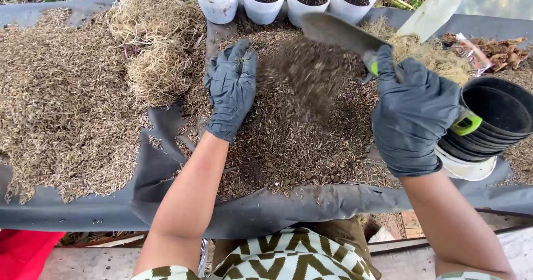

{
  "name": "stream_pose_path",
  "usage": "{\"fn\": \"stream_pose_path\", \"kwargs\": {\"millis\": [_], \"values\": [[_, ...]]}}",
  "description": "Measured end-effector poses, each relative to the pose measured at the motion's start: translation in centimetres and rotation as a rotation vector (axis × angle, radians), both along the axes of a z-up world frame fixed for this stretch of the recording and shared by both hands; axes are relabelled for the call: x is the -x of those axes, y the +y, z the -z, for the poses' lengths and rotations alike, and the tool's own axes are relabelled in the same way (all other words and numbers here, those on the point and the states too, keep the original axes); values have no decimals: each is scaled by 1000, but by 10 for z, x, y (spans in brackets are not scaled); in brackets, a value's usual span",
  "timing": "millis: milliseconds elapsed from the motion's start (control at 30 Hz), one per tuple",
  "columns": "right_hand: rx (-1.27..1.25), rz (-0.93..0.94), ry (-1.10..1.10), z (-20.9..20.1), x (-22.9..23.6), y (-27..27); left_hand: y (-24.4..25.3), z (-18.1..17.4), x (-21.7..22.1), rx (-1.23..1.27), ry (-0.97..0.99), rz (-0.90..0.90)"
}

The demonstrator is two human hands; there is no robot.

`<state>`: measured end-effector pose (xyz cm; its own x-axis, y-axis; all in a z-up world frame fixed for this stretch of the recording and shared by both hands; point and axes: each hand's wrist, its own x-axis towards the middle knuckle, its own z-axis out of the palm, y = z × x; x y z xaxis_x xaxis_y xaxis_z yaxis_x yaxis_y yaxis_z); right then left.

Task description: A person wearing gloves uses a spray bottle to moisten soil in a small pot and then uses a hand trowel to mix and level soil on a workbench.

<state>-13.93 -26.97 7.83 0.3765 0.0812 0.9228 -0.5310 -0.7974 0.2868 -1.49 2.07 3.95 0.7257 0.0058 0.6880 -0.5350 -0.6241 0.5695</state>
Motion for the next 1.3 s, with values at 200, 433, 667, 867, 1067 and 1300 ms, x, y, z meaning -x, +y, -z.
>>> {"fn": "stream_pose_path", "kwargs": {"millis": [200, 433, 667, 867, 1067, 1300], "values": [[35, 446, 529, -8, 14, 21, 17, 33, -30, -294, 553, -191], [351, 760, 426, -19, -3, 35, 19, 59, -41, -251, 269, -132], [-118, 32, 682, 28, -18, 35, 9, 41, -37, -228, 401, -119], [-352, -193, 763, 19, 7, 52, 0, 11, -26, -164, 579, -55], [-847, -401, 787, 11, 2, 53, -2, 8, -36, 71, 728, 136], [-1150, -313, 902, -30, -3, 75, 2, 45, -67, 434, 647, 544]]}}
